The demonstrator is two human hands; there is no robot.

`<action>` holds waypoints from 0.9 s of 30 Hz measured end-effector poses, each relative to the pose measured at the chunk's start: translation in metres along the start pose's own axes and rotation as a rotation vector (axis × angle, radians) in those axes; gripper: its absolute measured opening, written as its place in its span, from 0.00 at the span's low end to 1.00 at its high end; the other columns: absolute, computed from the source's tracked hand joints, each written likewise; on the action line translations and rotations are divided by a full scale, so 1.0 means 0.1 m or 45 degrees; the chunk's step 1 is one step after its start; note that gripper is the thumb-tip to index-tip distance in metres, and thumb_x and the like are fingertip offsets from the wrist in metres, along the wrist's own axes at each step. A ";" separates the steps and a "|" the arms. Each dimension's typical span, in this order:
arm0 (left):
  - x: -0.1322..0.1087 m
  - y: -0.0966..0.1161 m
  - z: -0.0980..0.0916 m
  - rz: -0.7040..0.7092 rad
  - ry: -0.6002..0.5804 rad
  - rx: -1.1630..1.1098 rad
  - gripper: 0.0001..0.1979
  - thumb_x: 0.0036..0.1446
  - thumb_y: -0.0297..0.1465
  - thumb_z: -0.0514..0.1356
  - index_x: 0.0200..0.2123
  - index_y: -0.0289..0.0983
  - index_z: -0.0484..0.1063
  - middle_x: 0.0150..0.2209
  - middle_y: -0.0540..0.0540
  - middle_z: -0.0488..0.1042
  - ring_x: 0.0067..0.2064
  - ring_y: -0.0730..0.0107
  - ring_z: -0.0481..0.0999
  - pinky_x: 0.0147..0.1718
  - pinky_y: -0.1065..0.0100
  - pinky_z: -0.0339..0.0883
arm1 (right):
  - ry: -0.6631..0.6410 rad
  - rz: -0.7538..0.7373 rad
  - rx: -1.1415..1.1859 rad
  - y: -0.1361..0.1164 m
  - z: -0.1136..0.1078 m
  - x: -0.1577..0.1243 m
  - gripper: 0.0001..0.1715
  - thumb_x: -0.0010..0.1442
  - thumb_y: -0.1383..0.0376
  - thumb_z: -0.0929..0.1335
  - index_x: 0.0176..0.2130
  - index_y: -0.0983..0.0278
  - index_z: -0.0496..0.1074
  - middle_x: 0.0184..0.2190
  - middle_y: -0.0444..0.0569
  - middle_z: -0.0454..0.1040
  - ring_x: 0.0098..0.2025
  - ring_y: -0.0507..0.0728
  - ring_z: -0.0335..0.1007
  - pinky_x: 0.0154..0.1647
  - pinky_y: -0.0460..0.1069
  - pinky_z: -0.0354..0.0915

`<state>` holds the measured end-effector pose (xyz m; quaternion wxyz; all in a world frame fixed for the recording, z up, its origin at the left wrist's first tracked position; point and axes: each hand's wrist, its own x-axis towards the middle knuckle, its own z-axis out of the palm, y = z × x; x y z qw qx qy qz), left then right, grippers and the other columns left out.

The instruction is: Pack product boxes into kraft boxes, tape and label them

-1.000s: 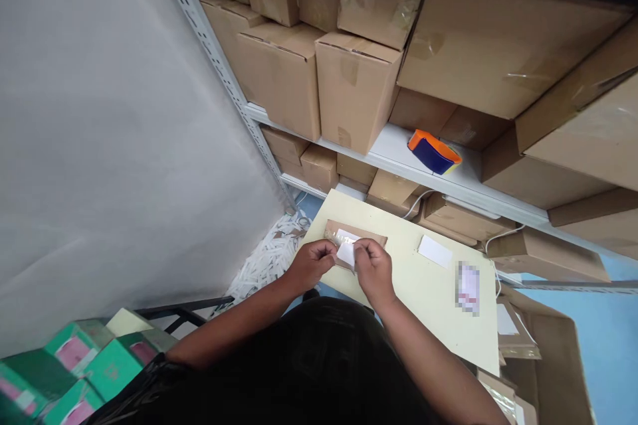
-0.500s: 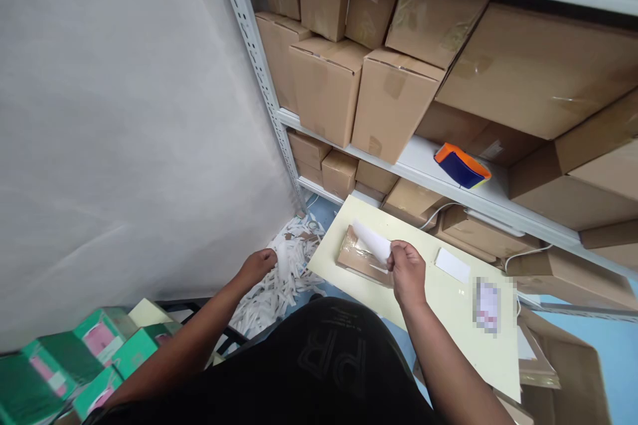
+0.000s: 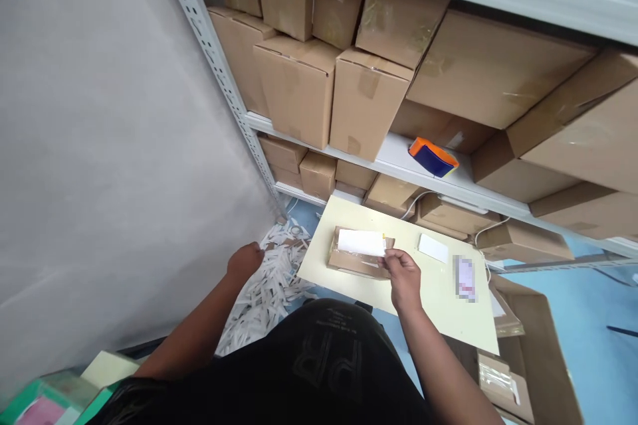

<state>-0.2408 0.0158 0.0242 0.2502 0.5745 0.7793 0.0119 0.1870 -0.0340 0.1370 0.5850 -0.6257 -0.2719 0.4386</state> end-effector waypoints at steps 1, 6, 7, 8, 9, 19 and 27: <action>-0.04 0.18 0.00 0.055 -0.015 -0.118 0.12 0.61 0.36 0.56 0.38 0.35 0.75 0.43 0.36 0.81 0.48 0.52 0.79 0.44 0.63 0.67 | 0.006 0.007 -0.013 0.04 -0.03 0.02 0.20 0.46 0.56 0.80 0.35 0.65 0.78 0.27 0.44 0.79 0.29 0.56 0.77 0.36 0.52 0.73; -0.48 1.26 0.11 0.312 -0.581 -1.017 0.22 0.62 0.48 0.55 0.37 0.35 0.75 0.37 0.41 0.81 0.34 0.62 0.80 0.30 0.67 0.68 | -0.009 0.034 -0.086 0.20 -0.11 0.10 0.19 0.46 0.57 0.79 0.36 0.65 0.79 0.27 0.43 0.79 0.29 0.55 0.75 0.36 0.51 0.71; -0.56 1.46 0.14 0.340 -0.673 -1.112 0.24 0.62 0.51 0.55 0.38 0.35 0.75 0.37 0.41 0.81 0.33 0.63 0.80 0.28 0.68 0.67 | -0.013 0.026 -0.095 0.23 -0.12 0.11 0.19 0.46 0.57 0.78 0.36 0.64 0.79 0.27 0.43 0.79 0.29 0.55 0.74 0.37 0.51 0.70; -0.63 1.64 0.18 0.360 -0.732 -1.172 0.25 0.61 0.53 0.55 0.38 0.35 0.75 0.37 0.41 0.81 0.32 0.64 0.79 0.27 0.69 0.66 | -0.012 0.013 -0.108 0.27 -0.13 0.13 0.18 0.47 0.57 0.78 0.36 0.64 0.78 0.27 0.42 0.79 0.29 0.55 0.74 0.37 0.51 0.70; -0.67 1.80 0.21 0.379 -0.764 -1.209 0.26 0.60 0.53 0.57 0.38 0.35 0.75 0.36 0.41 0.81 0.31 0.65 0.79 0.26 0.69 0.65 | -0.009 -0.001 -0.129 0.31 -0.13 0.15 0.18 0.47 0.57 0.77 0.37 0.64 0.79 0.27 0.42 0.78 0.30 0.55 0.74 0.38 0.51 0.70; -0.57 2.35 0.27 0.596 -0.149 -0.099 0.19 0.67 0.41 0.53 0.33 0.37 0.78 0.37 0.40 0.82 0.42 0.57 0.80 0.41 0.63 0.66 | -0.221 -0.368 -0.880 0.81 -0.35 0.47 0.16 0.60 0.57 0.67 0.41 0.62 0.80 0.41 0.51 0.81 0.44 0.61 0.76 0.51 0.55 0.69; -0.48 2.47 0.39 0.667 -0.190 0.335 0.21 0.68 0.39 0.52 0.41 0.32 0.82 0.41 0.32 0.81 0.45 0.47 0.81 0.43 0.56 0.69 | -0.340 -0.872 -1.613 0.94 -0.21 0.52 0.15 0.65 0.64 0.65 0.41 0.64 0.81 0.40 0.57 0.75 0.46 0.65 0.67 0.50 0.56 0.63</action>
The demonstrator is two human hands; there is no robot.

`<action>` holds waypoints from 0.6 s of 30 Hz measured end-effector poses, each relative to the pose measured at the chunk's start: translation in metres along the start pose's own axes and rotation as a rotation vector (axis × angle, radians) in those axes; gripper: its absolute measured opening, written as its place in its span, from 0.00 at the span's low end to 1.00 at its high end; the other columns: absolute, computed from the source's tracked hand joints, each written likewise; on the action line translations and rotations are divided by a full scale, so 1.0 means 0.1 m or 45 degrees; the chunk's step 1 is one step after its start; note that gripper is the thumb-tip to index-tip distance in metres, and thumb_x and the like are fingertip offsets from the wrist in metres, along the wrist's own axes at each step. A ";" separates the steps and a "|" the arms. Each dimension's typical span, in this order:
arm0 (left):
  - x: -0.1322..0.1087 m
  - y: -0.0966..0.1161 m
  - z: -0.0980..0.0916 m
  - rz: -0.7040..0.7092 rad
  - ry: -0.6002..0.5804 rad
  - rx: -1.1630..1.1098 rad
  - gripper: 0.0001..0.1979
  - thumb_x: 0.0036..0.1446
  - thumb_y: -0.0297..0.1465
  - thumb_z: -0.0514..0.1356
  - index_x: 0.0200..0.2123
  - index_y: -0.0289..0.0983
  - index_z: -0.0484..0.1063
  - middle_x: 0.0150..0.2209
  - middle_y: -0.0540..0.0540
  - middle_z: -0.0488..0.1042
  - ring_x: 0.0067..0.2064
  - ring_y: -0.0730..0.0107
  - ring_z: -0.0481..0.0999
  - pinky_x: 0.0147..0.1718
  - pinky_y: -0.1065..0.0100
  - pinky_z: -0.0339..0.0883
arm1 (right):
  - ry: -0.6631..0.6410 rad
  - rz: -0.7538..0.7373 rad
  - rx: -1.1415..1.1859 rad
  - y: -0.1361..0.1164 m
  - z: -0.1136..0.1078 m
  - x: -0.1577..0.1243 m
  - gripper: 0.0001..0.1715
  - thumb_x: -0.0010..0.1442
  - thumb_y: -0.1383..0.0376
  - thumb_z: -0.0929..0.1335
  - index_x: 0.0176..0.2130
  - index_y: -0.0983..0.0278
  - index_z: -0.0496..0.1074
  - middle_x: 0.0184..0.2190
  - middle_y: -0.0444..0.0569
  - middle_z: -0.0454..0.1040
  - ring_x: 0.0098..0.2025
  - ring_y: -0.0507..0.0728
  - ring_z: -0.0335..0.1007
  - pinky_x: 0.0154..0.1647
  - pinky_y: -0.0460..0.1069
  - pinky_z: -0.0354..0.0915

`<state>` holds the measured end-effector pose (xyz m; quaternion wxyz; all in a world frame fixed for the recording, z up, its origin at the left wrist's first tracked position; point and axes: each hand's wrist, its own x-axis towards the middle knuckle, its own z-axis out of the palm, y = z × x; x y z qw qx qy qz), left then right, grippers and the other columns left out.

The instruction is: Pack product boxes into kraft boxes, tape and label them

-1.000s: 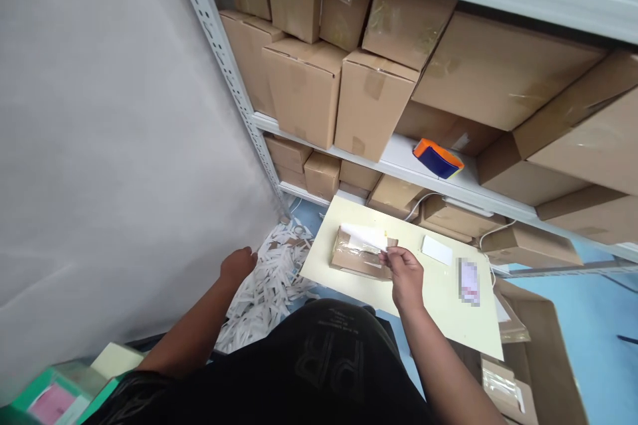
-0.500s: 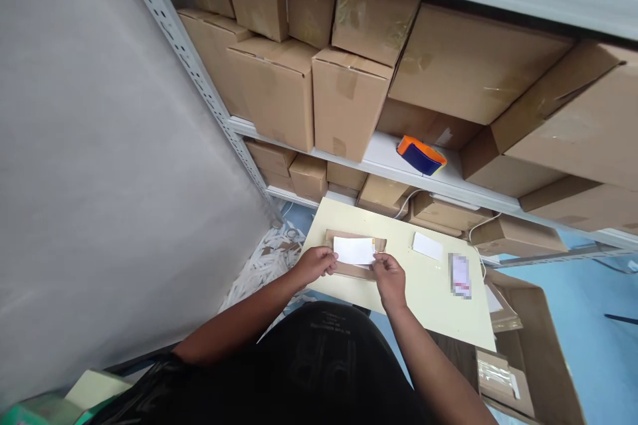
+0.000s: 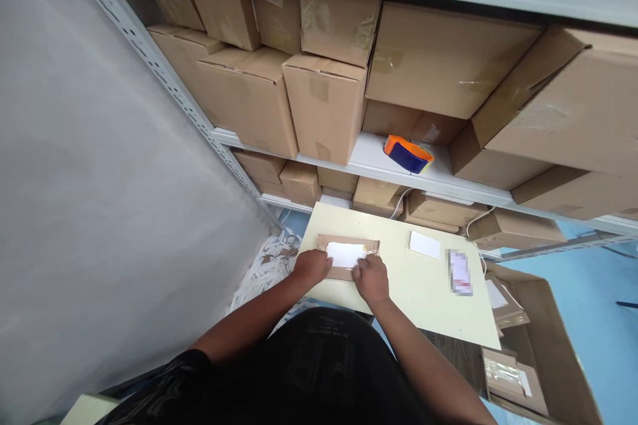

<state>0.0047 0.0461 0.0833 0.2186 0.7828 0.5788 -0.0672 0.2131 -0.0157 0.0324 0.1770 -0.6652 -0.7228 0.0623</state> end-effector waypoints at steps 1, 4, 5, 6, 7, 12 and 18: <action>0.02 -0.02 0.01 0.001 0.005 -0.004 0.20 0.68 0.39 0.53 0.41 0.33 0.81 0.41 0.32 0.81 0.45 0.47 0.80 0.43 0.55 0.69 | -0.023 -0.016 -0.061 -0.01 -0.01 0.00 0.15 0.65 0.64 0.65 0.40 0.63 0.81 0.39 0.56 0.74 0.45 0.64 0.66 0.48 0.56 0.62; 0.02 -0.13 0.04 0.020 0.099 -0.059 0.16 0.66 0.39 0.56 0.43 0.34 0.80 0.42 0.35 0.80 0.45 0.49 0.79 0.44 0.56 0.69 | -0.063 -0.025 -0.145 -0.02 -0.09 0.00 0.14 0.66 0.63 0.66 0.42 0.63 0.81 0.39 0.55 0.72 0.44 0.63 0.64 0.46 0.54 0.59; 0.00 -0.18 0.04 0.037 0.168 -0.084 0.15 0.65 0.37 0.57 0.45 0.35 0.79 0.43 0.36 0.80 0.46 0.51 0.78 0.45 0.57 0.68 | -0.061 -0.021 -0.148 -0.01 -0.11 -0.01 0.15 0.66 0.62 0.65 0.45 0.63 0.80 0.41 0.55 0.72 0.45 0.63 0.64 0.46 0.54 0.59; -0.02 -0.22 0.06 0.066 0.246 -0.106 0.14 0.65 0.36 0.57 0.47 0.36 0.78 0.44 0.37 0.79 0.47 0.52 0.77 0.46 0.58 0.68 | -0.057 -0.019 -0.150 -0.01 -0.13 -0.02 0.17 0.67 0.61 0.65 0.50 0.64 0.79 0.42 0.55 0.71 0.46 0.63 0.63 0.46 0.54 0.58; -0.06 -0.27 0.07 0.116 0.323 -0.124 0.15 0.65 0.34 0.57 0.50 0.36 0.77 0.46 0.38 0.78 0.49 0.53 0.76 0.48 0.58 0.67 | -0.056 -0.020 -0.155 0.00 -0.15 -0.03 0.20 0.68 0.60 0.64 0.54 0.64 0.77 0.44 0.56 0.71 0.46 0.63 0.63 0.47 0.54 0.58; -0.16 -0.36 0.21 0.432 0.480 -0.119 0.26 0.63 0.33 0.59 0.65 0.42 0.68 0.62 0.39 0.69 0.58 0.49 0.68 0.57 0.51 0.62 | -0.125 -0.009 -0.269 -0.02 -0.13 -0.03 0.30 0.69 0.54 0.65 0.64 0.63 0.68 0.47 0.58 0.71 0.49 0.65 0.62 0.47 0.56 0.57; -0.10 -0.40 0.41 0.421 0.474 -0.211 0.26 0.61 0.33 0.61 0.63 0.42 0.70 0.69 0.40 0.63 0.65 0.43 0.62 0.62 0.44 0.57 | -0.153 0.055 -0.264 -0.09 -0.10 0.00 0.28 0.67 0.55 0.66 0.62 0.63 0.70 0.49 0.59 0.71 0.51 0.67 0.63 0.49 0.57 0.58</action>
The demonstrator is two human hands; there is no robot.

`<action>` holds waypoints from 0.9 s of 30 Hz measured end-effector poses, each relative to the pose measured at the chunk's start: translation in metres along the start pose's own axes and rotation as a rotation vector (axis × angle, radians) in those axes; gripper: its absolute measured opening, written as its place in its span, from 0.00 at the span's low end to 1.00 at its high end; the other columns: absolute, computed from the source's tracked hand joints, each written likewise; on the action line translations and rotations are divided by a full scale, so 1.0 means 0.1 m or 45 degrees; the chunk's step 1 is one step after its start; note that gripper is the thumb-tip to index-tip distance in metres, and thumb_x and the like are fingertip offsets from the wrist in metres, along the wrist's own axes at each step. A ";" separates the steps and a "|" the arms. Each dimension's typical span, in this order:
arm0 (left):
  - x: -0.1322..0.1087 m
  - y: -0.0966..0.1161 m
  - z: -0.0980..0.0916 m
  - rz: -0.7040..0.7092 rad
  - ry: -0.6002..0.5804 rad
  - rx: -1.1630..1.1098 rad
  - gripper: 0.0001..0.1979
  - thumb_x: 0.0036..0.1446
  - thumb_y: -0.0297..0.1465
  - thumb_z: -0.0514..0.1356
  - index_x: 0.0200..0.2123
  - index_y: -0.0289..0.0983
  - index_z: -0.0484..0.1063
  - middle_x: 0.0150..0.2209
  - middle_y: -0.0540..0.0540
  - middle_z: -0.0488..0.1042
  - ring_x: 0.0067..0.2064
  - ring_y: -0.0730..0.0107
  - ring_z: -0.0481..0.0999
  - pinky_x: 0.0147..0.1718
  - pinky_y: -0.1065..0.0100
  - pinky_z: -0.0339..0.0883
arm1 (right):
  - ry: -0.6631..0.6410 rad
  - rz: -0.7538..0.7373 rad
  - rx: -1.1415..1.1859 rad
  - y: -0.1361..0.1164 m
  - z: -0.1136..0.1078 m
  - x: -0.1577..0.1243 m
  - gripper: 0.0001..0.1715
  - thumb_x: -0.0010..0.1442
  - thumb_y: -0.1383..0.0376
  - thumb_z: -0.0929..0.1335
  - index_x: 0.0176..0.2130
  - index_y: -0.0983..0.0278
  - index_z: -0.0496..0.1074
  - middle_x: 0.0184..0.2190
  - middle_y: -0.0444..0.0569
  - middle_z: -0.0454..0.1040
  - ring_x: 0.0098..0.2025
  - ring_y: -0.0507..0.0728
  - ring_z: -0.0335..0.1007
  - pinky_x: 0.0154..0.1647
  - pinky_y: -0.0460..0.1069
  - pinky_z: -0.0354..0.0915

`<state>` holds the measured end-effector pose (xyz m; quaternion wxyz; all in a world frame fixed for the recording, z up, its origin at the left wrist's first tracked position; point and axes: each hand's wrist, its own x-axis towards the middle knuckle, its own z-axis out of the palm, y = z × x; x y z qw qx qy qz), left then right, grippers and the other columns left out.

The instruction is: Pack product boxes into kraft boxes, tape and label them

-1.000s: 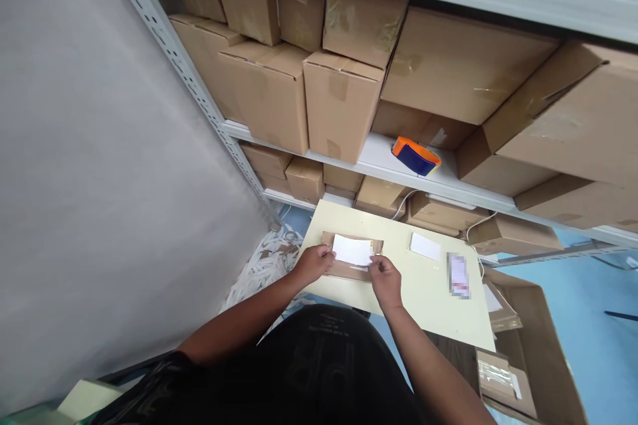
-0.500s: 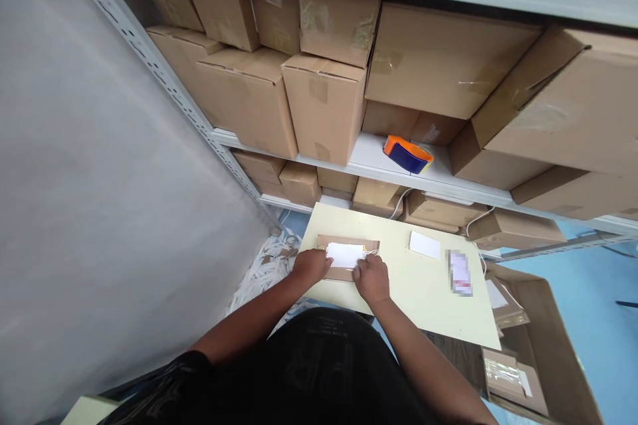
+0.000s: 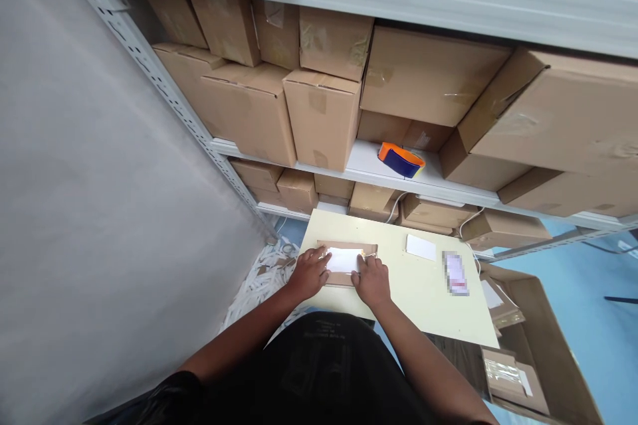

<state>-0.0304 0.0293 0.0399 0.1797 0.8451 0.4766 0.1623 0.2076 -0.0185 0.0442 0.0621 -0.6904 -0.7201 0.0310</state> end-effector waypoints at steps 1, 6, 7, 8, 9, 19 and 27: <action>-0.02 -0.03 0.02 -0.003 0.019 -0.060 0.26 0.61 0.34 0.61 0.63 0.42 0.70 0.70 0.40 0.62 0.66 0.44 0.62 0.63 0.44 0.56 | 0.012 0.017 0.038 0.01 0.00 -0.02 0.27 0.68 0.55 0.65 0.61 0.63 0.70 0.49 0.58 0.72 0.51 0.66 0.63 0.50 0.58 0.58; -0.21 -0.19 0.12 -0.418 0.100 -0.580 0.34 0.63 0.39 0.59 0.69 0.35 0.60 0.71 0.33 0.57 0.69 0.46 0.62 0.65 0.49 0.58 | 0.202 0.415 0.403 0.17 0.05 -0.18 0.31 0.67 0.50 0.62 0.60 0.66 0.71 0.55 0.62 0.70 0.56 0.68 0.65 0.55 0.59 0.61; -0.23 -0.21 0.15 -0.531 0.036 -0.718 0.34 0.63 0.40 0.58 0.69 0.34 0.59 0.70 0.31 0.60 0.67 0.47 0.66 0.63 0.50 0.61 | 0.197 0.541 0.537 0.20 0.07 -0.20 0.33 0.66 0.49 0.62 0.59 0.67 0.71 0.55 0.63 0.71 0.56 0.68 0.66 0.55 0.58 0.62; -0.25 -0.23 0.18 -0.605 -0.039 -0.849 0.34 0.63 0.41 0.58 0.69 0.34 0.59 0.68 0.31 0.64 0.63 0.48 0.71 0.62 0.51 0.64 | 0.164 0.655 0.684 0.23 0.10 -0.21 0.34 0.64 0.47 0.62 0.58 0.67 0.72 0.55 0.62 0.72 0.55 0.68 0.68 0.53 0.58 0.64; -0.26 -0.23 0.20 -0.632 -0.107 -0.961 0.33 0.63 0.41 0.57 0.68 0.34 0.60 0.66 0.32 0.67 0.60 0.49 0.74 0.60 0.52 0.65 | 0.110 0.747 0.831 0.25 0.12 -0.22 0.35 0.63 0.45 0.63 0.57 0.66 0.73 0.54 0.61 0.74 0.53 0.68 0.70 0.51 0.57 0.65; -0.17 0.25 0.01 -0.534 0.046 -1.037 0.34 0.59 0.38 0.63 0.67 0.38 0.61 0.64 0.38 0.71 0.65 0.49 0.69 0.65 0.52 0.59 | 0.183 0.877 1.334 0.32 -0.15 -0.49 0.31 0.57 0.38 0.65 0.41 0.60 0.75 0.37 0.47 0.78 0.36 0.59 0.72 0.38 0.51 0.65; 0.26 1.28 -0.07 -0.454 0.051 -0.862 0.32 0.64 0.42 0.58 0.68 0.40 0.59 0.66 0.39 0.67 0.68 0.49 0.66 0.65 0.53 0.60 | 0.384 0.853 1.344 1.06 -0.68 -0.85 0.28 0.62 0.41 0.64 0.44 0.60 0.75 0.40 0.50 0.80 0.40 0.61 0.73 0.41 0.52 0.67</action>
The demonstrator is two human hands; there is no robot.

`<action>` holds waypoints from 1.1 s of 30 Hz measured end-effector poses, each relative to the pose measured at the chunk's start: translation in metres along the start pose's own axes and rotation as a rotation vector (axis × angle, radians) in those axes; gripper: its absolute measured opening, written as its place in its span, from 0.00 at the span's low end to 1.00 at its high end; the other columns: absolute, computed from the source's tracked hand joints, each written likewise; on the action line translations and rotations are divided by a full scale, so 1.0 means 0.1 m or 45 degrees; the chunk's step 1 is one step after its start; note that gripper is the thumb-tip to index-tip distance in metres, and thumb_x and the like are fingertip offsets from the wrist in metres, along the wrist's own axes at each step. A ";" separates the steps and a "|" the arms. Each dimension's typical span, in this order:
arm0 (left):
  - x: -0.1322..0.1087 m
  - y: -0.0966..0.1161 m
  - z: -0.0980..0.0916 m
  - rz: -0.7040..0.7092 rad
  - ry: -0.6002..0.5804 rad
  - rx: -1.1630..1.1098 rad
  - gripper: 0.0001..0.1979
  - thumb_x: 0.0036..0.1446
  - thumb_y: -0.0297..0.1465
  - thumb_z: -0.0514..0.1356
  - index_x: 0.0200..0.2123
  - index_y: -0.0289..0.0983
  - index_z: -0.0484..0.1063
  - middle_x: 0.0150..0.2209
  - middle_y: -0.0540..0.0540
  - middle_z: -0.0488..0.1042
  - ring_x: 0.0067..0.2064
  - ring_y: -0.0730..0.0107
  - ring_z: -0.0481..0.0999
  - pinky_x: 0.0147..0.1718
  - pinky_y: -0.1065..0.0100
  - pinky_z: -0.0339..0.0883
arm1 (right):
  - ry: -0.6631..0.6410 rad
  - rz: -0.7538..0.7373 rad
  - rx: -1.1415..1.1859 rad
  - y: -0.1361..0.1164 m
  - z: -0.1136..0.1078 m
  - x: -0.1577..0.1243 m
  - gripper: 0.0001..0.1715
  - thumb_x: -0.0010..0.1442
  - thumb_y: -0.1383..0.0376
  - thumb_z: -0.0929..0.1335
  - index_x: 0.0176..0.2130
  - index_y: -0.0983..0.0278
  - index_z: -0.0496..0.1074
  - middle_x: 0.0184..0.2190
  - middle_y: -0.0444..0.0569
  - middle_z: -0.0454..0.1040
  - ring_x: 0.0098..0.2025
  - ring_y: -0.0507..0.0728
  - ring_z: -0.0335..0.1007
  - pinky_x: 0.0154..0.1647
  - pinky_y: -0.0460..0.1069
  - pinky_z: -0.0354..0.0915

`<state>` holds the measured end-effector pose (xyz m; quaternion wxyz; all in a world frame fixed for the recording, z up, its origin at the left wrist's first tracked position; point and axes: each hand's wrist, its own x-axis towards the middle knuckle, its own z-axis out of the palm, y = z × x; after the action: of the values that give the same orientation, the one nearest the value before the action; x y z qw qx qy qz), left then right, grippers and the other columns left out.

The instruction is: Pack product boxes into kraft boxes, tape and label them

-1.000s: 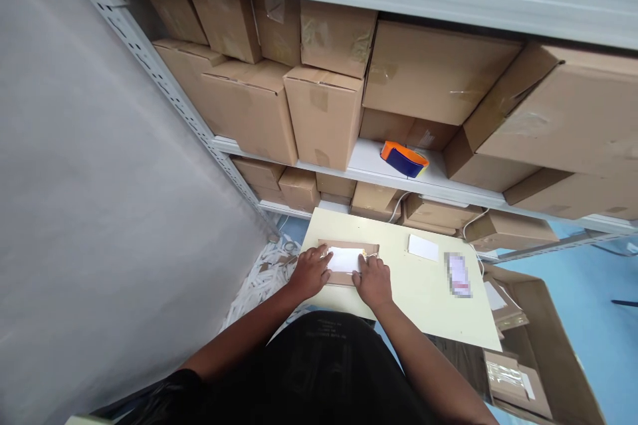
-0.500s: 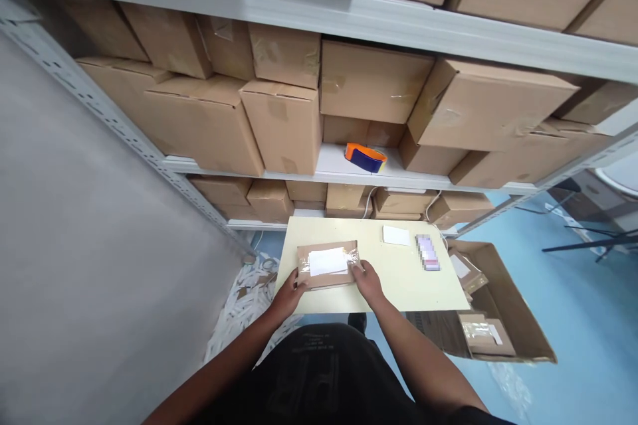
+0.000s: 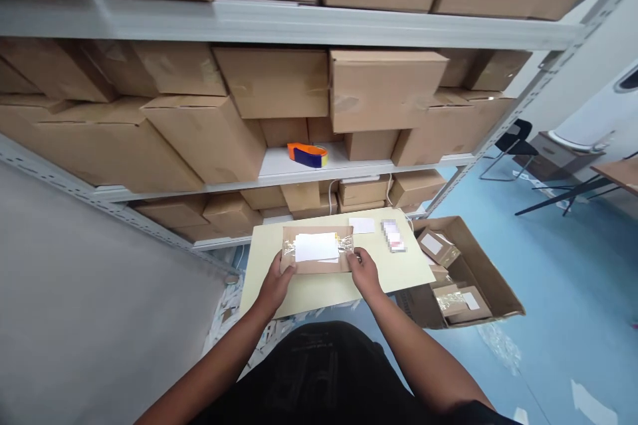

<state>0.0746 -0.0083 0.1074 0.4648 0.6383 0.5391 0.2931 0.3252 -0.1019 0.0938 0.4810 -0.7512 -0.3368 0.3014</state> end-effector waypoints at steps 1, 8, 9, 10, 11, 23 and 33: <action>-0.01 0.12 0.14 0.005 -0.014 -0.003 0.32 0.65 0.43 0.57 0.68 0.40 0.59 0.67 0.39 0.67 0.68 0.50 0.65 0.65 0.53 0.60 | 0.023 -0.005 0.011 0.03 -0.17 0.04 0.28 0.62 0.42 0.64 0.44 0.61 0.75 0.40 0.50 0.80 0.40 0.61 0.73 0.41 0.52 0.67; -0.05 0.86 1.31 0.069 -0.217 -0.026 0.29 0.68 0.45 0.54 0.68 0.41 0.59 0.65 0.40 0.69 0.65 0.55 0.69 0.63 0.56 0.62 | 0.193 0.016 0.033 0.38 -1.45 0.23 0.28 0.62 0.43 0.65 0.46 0.61 0.77 0.41 0.51 0.81 0.42 0.62 0.74 0.44 0.53 0.67; -0.04 0.94 1.47 0.081 -0.245 -0.021 0.29 0.68 0.45 0.54 0.68 0.40 0.59 0.65 0.40 0.69 0.65 0.55 0.69 0.63 0.56 0.62 | 0.224 0.018 0.025 0.44 -1.61 0.25 0.27 0.62 0.44 0.65 0.45 0.62 0.77 0.41 0.51 0.81 0.43 0.62 0.74 0.45 0.53 0.66; -0.02 1.01 1.62 0.092 -0.273 -0.009 0.29 0.68 0.45 0.54 0.68 0.40 0.59 0.66 0.40 0.69 0.65 0.55 0.69 0.63 0.56 0.62 | 0.260 0.025 0.017 0.49 -1.76 0.27 0.27 0.62 0.44 0.65 0.45 0.62 0.77 0.41 0.51 0.81 0.43 0.62 0.74 0.45 0.53 0.66; 0.00 1.08 1.76 0.102 -0.300 0.010 0.30 0.68 0.45 0.54 0.69 0.40 0.58 0.67 0.39 0.68 0.66 0.54 0.68 0.63 0.56 0.62 | 0.299 0.036 0.011 0.53 -1.90 0.29 0.27 0.62 0.44 0.65 0.45 0.62 0.77 0.42 0.51 0.81 0.43 0.62 0.74 0.46 0.53 0.66; 0.93 1.92 3.17 0.374 -0.816 0.202 0.31 0.67 0.45 0.56 0.68 0.39 0.61 0.67 0.39 0.67 0.67 0.50 0.66 0.64 0.55 0.60 | 0.833 0.283 0.034 0.93 -2.77 0.42 0.29 0.62 0.43 0.64 0.44 0.62 0.77 0.42 0.53 0.81 0.46 0.64 0.73 0.45 0.53 0.65; 1.46 2.56 4.33 0.472 -1.178 0.157 0.29 0.67 0.49 0.55 0.65 0.43 0.68 0.60 0.42 0.75 0.61 0.48 0.73 0.58 0.56 0.66 | 1.040 0.435 -0.067 1.07 -3.23 0.46 0.30 0.64 0.42 0.62 0.44 0.62 0.76 0.42 0.53 0.81 0.44 0.64 0.73 0.44 0.53 0.65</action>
<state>0.5962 0.0152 0.1498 0.5567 0.8127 0.1704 0.0243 0.6265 -0.2660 0.1034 0.4986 -0.8656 0.0024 0.0464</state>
